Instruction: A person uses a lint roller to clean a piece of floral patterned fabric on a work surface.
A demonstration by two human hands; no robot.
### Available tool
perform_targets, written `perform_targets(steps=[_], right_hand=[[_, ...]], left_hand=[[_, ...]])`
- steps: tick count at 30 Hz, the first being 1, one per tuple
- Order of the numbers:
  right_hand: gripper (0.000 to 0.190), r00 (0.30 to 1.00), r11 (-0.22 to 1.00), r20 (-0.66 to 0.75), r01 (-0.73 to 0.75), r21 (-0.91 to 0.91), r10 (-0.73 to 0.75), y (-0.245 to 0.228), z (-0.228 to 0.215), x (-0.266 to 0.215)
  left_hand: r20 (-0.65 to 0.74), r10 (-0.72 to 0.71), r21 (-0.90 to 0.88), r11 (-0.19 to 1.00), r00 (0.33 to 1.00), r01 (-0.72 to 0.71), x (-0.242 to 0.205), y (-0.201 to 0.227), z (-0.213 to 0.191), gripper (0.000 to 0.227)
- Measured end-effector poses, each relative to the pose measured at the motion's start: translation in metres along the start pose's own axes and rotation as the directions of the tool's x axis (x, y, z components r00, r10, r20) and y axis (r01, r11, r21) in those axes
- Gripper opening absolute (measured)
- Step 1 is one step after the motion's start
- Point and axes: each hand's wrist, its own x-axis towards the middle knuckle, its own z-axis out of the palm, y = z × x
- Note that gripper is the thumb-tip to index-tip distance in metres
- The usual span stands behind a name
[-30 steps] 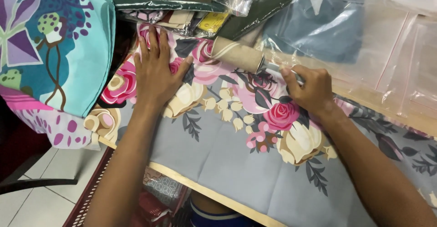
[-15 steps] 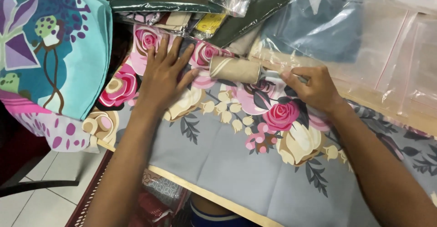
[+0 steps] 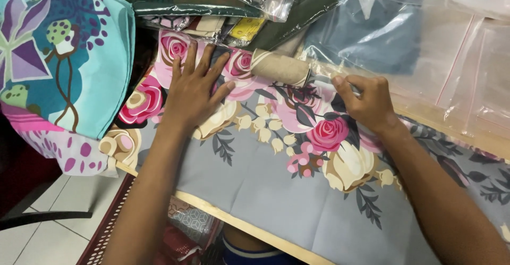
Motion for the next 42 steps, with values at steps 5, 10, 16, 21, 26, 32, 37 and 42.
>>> perform_targets(steps=[5,10,16,21,26,32,37,42], right_hand=[[0.057,1.000,1.000,-0.014,-0.004,0.001,0.004,0.001,-0.002,0.001],[0.054,0.999,0.994,-0.002,-0.031,0.100,0.032,-0.012,0.004,-0.004],[0.047,0.989,0.995,0.115,0.085,0.044,-0.090,-0.045,0.001,-0.005],[0.045,0.998,0.993,0.033,0.063,-0.099,-0.060,-0.038,-0.011,-0.002],[0.043,0.994,0.984,0.025,0.108,-0.139,-0.105,-0.030,-0.018,-0.011],[0.036,0.994,0.976,0.086,0.081,-0.202,-0.065,-0.040,-0.016,-0.039],[0.033,0.999,0.919,0.017,-0.024,-0.394,0.033,-0.003,-0.015,-0.044],[0.039,1.000,0.960,0.005,-0.005,-0.278,0.007,-0.034,-0.023,-0.050]], left_hand=[[0.029,-0.020,0.003,1.000,0.999,0.019,0.002,-0.002,0.002,0.068],[0.040,-0.038,-0.013,0.999,0.998,0.038,0.003,-0.001,-0.001,0.068],[0.108,-0.050,-0.071,0.996,0.993,0.058,0.003,0.001,-0.010,0.058],[0.099,-0.039,-0.066,0.997,0.994,0.046,0.004,0.001,-0.009,0.058],[0.116,-0.038,-0.080,0.996,0.993,0.047,0.004,0.003,-0.011,0.059],[0.125,-0.044,-0.061,0.997,0.991,0.052,0.003,0.002,-0.011,0.058],[0.132,-0.048,-0.069,0.996,0.990,0.058,0.004,0.004,-0.013,0.059],[0.111,-0.018,-0.158,0.987,0.994,0.036,0.005,0.005,-0.017,0.065]])
